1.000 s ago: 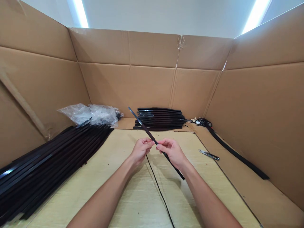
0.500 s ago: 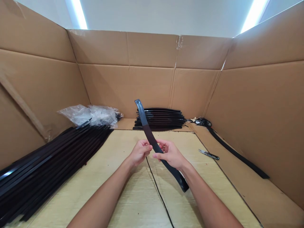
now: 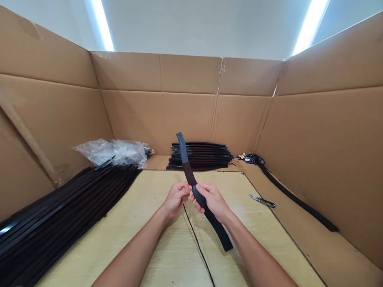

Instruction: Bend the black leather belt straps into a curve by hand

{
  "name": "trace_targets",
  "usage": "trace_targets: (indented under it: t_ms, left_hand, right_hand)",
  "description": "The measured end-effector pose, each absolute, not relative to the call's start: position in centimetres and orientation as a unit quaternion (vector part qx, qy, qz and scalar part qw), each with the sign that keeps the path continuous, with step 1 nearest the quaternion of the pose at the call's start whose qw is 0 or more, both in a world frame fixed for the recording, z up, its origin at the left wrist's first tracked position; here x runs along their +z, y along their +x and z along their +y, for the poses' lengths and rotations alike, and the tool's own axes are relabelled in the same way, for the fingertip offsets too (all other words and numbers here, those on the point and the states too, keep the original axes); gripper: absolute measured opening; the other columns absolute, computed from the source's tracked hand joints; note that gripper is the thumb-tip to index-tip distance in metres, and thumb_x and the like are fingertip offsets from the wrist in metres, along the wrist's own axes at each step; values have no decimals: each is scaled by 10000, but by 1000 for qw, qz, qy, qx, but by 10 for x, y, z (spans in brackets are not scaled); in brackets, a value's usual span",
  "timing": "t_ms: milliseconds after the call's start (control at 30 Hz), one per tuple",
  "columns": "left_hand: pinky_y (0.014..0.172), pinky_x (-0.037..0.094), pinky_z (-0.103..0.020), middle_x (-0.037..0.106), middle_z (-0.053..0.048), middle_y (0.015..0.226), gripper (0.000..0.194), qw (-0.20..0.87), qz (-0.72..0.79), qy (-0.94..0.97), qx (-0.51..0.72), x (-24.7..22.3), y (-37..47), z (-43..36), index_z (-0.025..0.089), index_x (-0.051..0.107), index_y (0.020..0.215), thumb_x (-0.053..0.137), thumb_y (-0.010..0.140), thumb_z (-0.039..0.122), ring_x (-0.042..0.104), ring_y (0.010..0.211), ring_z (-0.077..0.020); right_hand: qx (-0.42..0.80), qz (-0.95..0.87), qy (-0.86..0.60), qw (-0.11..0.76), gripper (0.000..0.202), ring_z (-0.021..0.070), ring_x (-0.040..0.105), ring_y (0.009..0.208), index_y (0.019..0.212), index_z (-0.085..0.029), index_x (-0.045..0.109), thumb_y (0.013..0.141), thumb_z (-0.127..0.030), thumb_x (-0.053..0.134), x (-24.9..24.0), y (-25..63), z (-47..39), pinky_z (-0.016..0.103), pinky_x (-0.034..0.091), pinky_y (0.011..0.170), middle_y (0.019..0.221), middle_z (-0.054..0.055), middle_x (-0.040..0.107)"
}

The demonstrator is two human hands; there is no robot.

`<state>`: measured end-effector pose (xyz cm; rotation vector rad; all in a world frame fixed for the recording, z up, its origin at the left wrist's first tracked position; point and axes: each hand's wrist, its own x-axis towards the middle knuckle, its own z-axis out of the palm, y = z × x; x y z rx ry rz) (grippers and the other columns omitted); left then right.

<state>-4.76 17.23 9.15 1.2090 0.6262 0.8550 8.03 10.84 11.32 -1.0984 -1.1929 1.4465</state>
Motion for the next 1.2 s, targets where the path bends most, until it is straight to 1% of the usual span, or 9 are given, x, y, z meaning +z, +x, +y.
trace_targets:
  t_ms: [200,300,400,433,567,700,867,1000,1200]
  left_hand:
    - [414,117,-118,448,50,443,555,681,312,538,387,86,-41,170,124,358,639,703,532,546,261,347,40]
    - [436,212,-133,491,30,471,581,684,315,546,368,83,-41,169,132,359,648,701,511,580,426,382,-26]
    - [427,73,-137,385,66,386,596,644,364,566,363,77,-42,173,135,383,633,712,471,604,231,323,26]
    - [437,53,-142,357,71,369,603,636,372,575,356,75,-42,175,137,384,630,709,463,616,207,328,29]
    - [502,133,-120,396,55,384,648,593,381,621,344,70,-43,181,116,381,618,676,449,667,275,396,36]
    - [538,203,-126,394,65,415,706,556,410,649,318,72,-42,179,117,362,608,651,385,721,305,445,36]
    - [550,223,-131,368,76,474,786,510,446,667,308,69,-39,182,114,368,602,605,291,796,305,505,43]
    - [535,216,-133,368,75,487,735,484,450,692,291,65,-39,186,110,384,600,583,365,778,295,496,44]
    - [548,264,-114,525,23,512,503,502,403,724,250,68,-41,183,105,425,659,515,621,598,395,495,17]
  right_hand:
    - [593,-438,-475,481,716,-23,465,398,1209,-219,458,612,-612,505,106,79,116,93,315,365,782,7,638]
    - [580,-437,-495,478,694,-8,454,374,1157,-188,489,620,-627,473,98,78,120,110,308,350,735,7,635]
    - [558,-448,-523,462,735,-7,439,354,1140,-149,499,618,-665,454,88,76,124,107,288,333,700,21,635]
    - [555,-449,-529,460,751,-6,434,348,1152,-146,490,622,-676,442,84,75,126,105,282,329,660,15,621]
    - [554,-446,-543,447,660,7,421,330,1161,-149,464,694,-607,383,74,72,133,109,276,318,514,-32,521]
    - [537,-455,-574,418,501,11,406,316,1111,-132,456,775,-454,271,75,71,132,114,267,312,492,-45,475]
    - [523,-456,-602,396,421,12,389,305,1031,-111,453,789,-389,250,77,71,130,124,269,316,468,-57,452]
    - [520,-456,-609,388,423,9,395,311,1036,-110,450,787,-400,268,74,73,132,123,287,327,447,-61,455]
    - [526,-458,-611,375,476,4,429,338,1087,-99,442,775,-416,275,70,77,134,127,329,349,468,-54,471]
